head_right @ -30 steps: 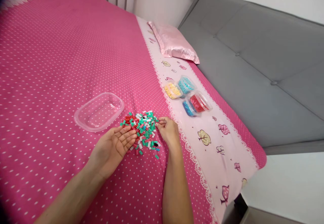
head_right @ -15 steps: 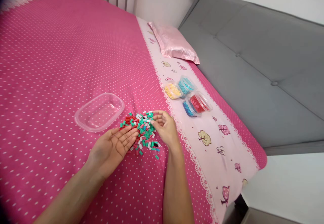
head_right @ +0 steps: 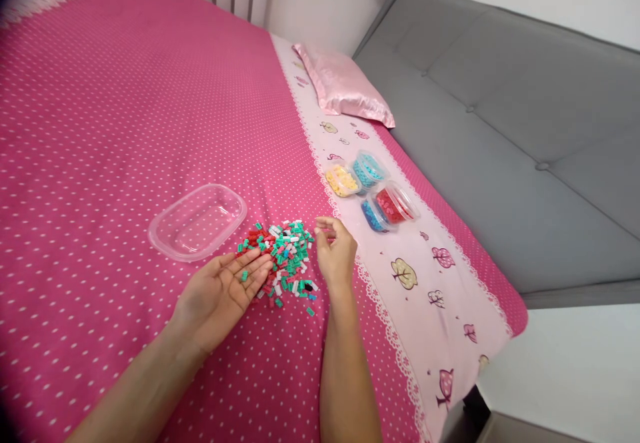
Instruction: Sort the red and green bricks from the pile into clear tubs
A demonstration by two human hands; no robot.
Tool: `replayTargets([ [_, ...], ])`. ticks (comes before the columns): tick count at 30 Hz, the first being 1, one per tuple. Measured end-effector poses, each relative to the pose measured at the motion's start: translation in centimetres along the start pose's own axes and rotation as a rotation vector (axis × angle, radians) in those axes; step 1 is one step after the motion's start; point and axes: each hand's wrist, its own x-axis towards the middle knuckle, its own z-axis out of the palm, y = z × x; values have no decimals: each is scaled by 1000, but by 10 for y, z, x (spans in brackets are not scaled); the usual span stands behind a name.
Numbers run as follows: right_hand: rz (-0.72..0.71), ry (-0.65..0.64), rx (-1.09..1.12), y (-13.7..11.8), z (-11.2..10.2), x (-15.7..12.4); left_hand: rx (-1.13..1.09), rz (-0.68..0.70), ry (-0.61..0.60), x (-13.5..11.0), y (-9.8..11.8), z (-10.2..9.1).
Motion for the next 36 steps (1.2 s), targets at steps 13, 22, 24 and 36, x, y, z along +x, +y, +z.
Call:
replayTargets([
  [13,-54,-184,-225,28,13,2,30,16,-5,-1,-1,0],
  [22,-43,-198,-243,36,12,2,27,6,0,-1,0,0],
  [24,-29,-189,-232,34,11,2,31,9,0,-1,0,0],
  [36,-108,-539,376,-26,5,-14,31,9,-10,-1,0,1],
])
